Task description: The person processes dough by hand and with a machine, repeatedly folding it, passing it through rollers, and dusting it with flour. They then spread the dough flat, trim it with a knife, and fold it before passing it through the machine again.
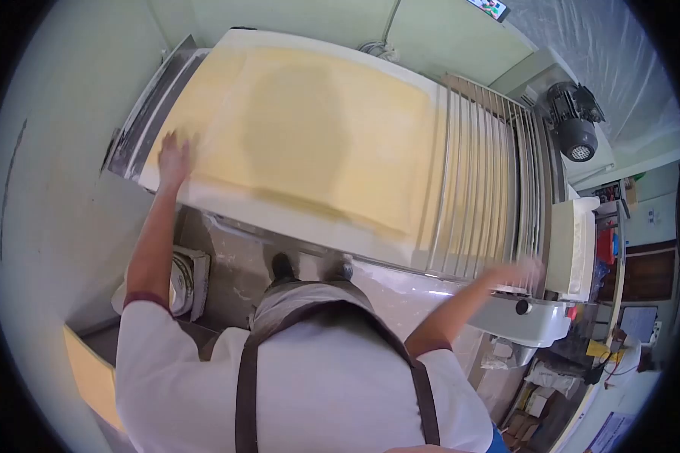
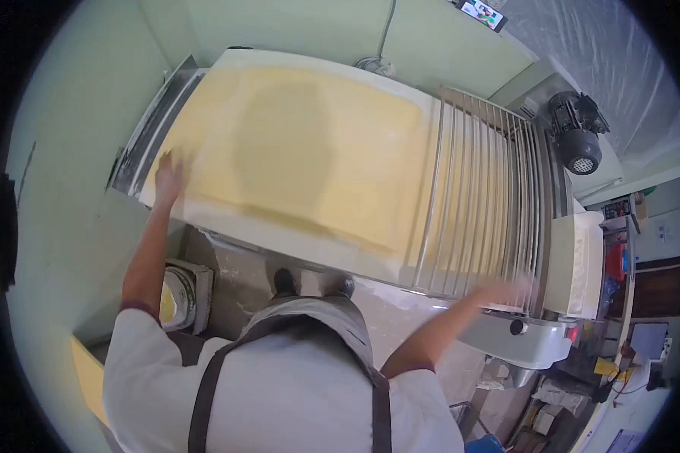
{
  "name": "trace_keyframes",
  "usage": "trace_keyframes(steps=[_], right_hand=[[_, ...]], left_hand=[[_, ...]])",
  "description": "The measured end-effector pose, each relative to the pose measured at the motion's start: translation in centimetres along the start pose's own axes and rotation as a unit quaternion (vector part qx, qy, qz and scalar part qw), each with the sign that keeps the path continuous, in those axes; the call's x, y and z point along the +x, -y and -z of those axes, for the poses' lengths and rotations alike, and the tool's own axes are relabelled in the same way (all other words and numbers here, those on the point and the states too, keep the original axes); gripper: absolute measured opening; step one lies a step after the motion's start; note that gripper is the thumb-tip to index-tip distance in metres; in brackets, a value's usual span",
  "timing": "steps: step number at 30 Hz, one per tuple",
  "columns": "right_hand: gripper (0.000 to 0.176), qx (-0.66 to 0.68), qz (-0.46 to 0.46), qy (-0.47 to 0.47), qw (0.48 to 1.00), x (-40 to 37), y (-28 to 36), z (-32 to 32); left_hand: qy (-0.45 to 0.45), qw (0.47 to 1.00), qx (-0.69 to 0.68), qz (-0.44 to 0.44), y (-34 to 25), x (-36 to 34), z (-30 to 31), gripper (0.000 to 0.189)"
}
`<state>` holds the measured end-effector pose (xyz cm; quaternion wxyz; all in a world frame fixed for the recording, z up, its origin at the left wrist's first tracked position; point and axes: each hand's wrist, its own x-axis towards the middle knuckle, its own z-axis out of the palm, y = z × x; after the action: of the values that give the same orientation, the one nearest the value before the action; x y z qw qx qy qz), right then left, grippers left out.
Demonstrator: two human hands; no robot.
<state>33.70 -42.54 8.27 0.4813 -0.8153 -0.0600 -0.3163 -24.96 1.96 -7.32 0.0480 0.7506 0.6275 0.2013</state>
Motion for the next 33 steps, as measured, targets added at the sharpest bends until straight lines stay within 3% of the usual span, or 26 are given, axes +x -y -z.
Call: trace_keyframes(steps=[1, 3, 4, 5, 6, 7, 8, 11, 13, 14, 15, 17, 19, 22, 24, 25, 26, 29, 31, 33], right_hand=[[0.034, -0.012, 0.054, 0.146, 0.988, -5.7, 2.1, -0.4], [0.036, -0.033, 0.149, 0.449, 0.881, -14.1, 5.2, 2.4], [0.038, -0.046, 0.119, 0.484, 0.866, -13.6, 4.7, 5.0], [0.039, -0.061, 0.062, 0.466, 0.881, -10.3, 3.0, 8.1], [0.040, -0.068, -0.001, 0.414, 0.908, -5.0, 0.9, 11.3], [0.040, 0.009, 0.113, 0.305, 0.945, 1.2, -4.4, 14.0], [0.034, 0.127, 0.112, 0.238, 0.956, 7.9, -9.0, 17.4], [0.024, 0.005, 0.083, 0.078, 0.994, 25.3, -19.9, 25.7], [0.027, -0.053, -0.016, 0.387, 0.921, 33.5, -27.1, 23.2], [0.029, -0.029, 0.064, 0.352, 0.933, 34.0, -30.7, 21.2], [0.032, -0.004, 0.141, 0.315, 0.938, 33.0, -33.6, 18.8], [0.035, 0.014, 0.211, 0.306, 0.928, 32.1, -37.1, 16.7], [0.037, -0.003, 0.213, 0.358, 0.909, 32.7, -39.8, 16.3], [0.040, -0.029, 0.216, 0.426, 0.878, 33.4, -42.0, 16.2], [0.040, 0.174, 0.009, 0.478, 0.861, 33.1, -40.8, 15.6], [0.038, 0.366, -0.202, 0.469, 0.778, 32.1, -39.1, 15.8], [0.038, 0.371, -0.201, 0.477, 0.771, 31.8, -38.5, 15.7], [0.038, 0.369, -0.196, 0.497, 0.761, 31.3, -36.2, 15.8], [0.044, 0.343, -0.181, 0.513, 0.766, 30.9, -33.7, 16.4], [0.047, 0.282, -0.061, 0.572, 0.767, 31.8, -33.7, 16.1]], left_hand=[[-0.023, 0.999, 0.001, -0.024, -2.2, 1.1, -0.3, 0.066], [0.073, 0.986, 0.117, -0.094, -8.4, 1.7, -2.2, 0.066], [0.052, 0.995, 0.049, -0.075, -13.2, -0.1, -3.7, 0.067], [0.068, 0.990, 0.019, -0.122, -15.8, -1.2, -8.9, 0.070], [0.192, 0.974, 0.060, -0.106, -24.7, -5.3, -4.6, 0.074], [0.146, 0.979, -0.009, -0.145, -29.8, -9.5, -5.9, 0.075], [0.150, 0.973, -0.013, -0.173, -34.9, -12.6, -6.9, 0.076], [0.191, 0.946, -0.039, -0.259, -46.1, -20.7, -5.1, 0.075], [0.177, 0.950, 0.004, -0.258, -48.4, -22.9, -5.3, 0.071], [0.172, 0.950, 0.028, -0.260, -49.3, -23.8, -5.4, 0.069], [0.151, 0.946, -0.030, -0.284, -49.0, -24.4, -5.4, 0.065], [0.113, 0.922, -0.139, -0.344, -45.8, -25.9, -4.0, 0.059], [0.011, 0.960, -0.193, -0.204, -43.5, -30.0, -0.5, 0.050], [-0.107, 0.971, -0.180, -0.114, -39.7, -36.3, 3.3, 0.042], [-0.148, 0.967, -0.181, -0.105, -41.1, -40.1, 5.4, 0.039], [-0.163, 0.965, -0.181, -0.100, -42.8, -42.1, 6.9, 0.036], [-0.178, 0.962, -0.183, -0.094, -44.6, -44.3, 8.1, 0.034], [-0.077, 0.948, -0.308, -0.028, -51.8, -51.2, 8.7, 0.029], [0.067, 0.909, -0.409, -0.036, -57.6, -57.5, 7.5, 0.027], [0.195, 0.862, -0.433, -0.178, -63.1, -63.7, 5.1, 0.034]])
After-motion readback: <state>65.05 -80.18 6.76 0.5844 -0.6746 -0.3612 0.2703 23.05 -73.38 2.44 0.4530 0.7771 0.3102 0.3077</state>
